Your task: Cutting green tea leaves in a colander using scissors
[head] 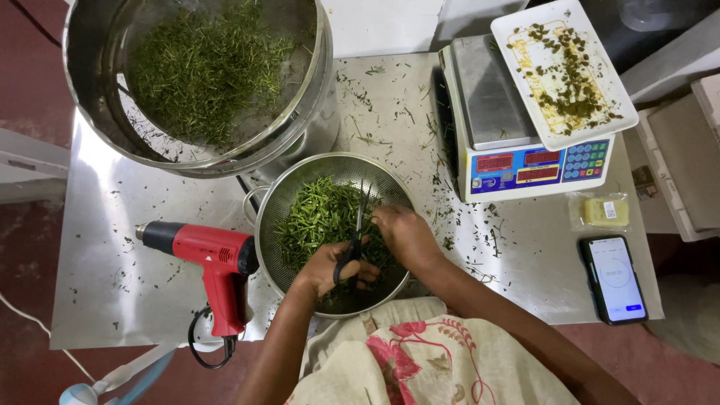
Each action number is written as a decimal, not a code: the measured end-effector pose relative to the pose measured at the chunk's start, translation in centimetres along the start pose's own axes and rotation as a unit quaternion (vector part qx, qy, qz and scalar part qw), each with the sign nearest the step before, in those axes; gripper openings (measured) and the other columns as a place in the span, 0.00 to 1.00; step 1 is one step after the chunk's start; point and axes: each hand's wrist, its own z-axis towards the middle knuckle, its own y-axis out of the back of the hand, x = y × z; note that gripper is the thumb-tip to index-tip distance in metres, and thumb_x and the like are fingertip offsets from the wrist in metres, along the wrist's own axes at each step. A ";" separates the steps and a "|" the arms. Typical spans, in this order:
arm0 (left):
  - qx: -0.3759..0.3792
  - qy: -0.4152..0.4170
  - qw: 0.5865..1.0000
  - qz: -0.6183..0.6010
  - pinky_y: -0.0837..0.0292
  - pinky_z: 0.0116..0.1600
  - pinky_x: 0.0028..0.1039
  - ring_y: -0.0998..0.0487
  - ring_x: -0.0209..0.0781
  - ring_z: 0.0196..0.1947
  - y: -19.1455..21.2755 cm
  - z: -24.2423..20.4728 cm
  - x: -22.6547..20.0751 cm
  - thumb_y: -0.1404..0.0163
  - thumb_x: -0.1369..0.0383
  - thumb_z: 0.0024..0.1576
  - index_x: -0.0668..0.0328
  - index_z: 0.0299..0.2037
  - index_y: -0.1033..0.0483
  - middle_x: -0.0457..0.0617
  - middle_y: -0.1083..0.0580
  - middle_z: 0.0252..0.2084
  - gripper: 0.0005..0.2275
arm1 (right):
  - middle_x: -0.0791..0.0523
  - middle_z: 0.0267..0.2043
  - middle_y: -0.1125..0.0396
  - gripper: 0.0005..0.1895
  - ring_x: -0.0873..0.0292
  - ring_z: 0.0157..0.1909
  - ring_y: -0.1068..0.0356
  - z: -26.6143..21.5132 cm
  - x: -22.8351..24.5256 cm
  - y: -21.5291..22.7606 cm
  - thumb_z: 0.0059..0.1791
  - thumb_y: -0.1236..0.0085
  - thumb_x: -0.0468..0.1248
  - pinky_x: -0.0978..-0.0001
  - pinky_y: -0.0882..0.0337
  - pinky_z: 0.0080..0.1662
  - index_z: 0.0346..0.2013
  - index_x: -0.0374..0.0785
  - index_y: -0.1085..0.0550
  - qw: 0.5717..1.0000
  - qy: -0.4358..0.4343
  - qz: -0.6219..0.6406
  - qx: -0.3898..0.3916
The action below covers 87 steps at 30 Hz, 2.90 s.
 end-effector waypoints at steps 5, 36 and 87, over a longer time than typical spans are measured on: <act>0.015 0.008 1.000 0.009 0.16 0.42 0.51 0.17 0.67 0.43 0.3 0.1 0.0 0.34 0.64 0.50 0.62 0.70 0.36 0.77 0.21 0.43 0.36 | 0.49 0.42 0.25 0.07 0.44 0.47 0.24 0.2 0.9 1.4 0.53 0.43 0.45 0.55 0.21 0.48 0.43 0.51 0.22 0.997 -0.028 0.071 0.019; 0.006 0.017 1.000 -0.014 0.16 0.37 0.53 0.16 0.70 0.37 -0.8 -0.1 -1.3 0.34 0.67 0.50 0.68 0.69 0.36 0.80 0.22 0.40 0.36 | 0.54 0.41 0.30 0.05 0.42 0.41 0.24 1.0 2.2 3.5 0.53 0.43 0.39 0.54 0.20 0.38 0.43 0.50 0.23 0.991 -0.015 0.129 -0.032; -0.120 0.151 0.957 0.217 0.22 0.27 0.31 0.22 0.44 0.18 -5.2 -2.3 -6.1 0.51 0.77 0.50 0.67 0.66 0.30 0.62 0.17 0.27 0.29 | 0.52 0.33 0.31 0.06 0.48 0.30 0.31 0.7 3.5 5.0 0.45 0.44 0.30 0.51 0.33 0.27 0.32 0.42 0.32 0.996 0.035 0.074 0.025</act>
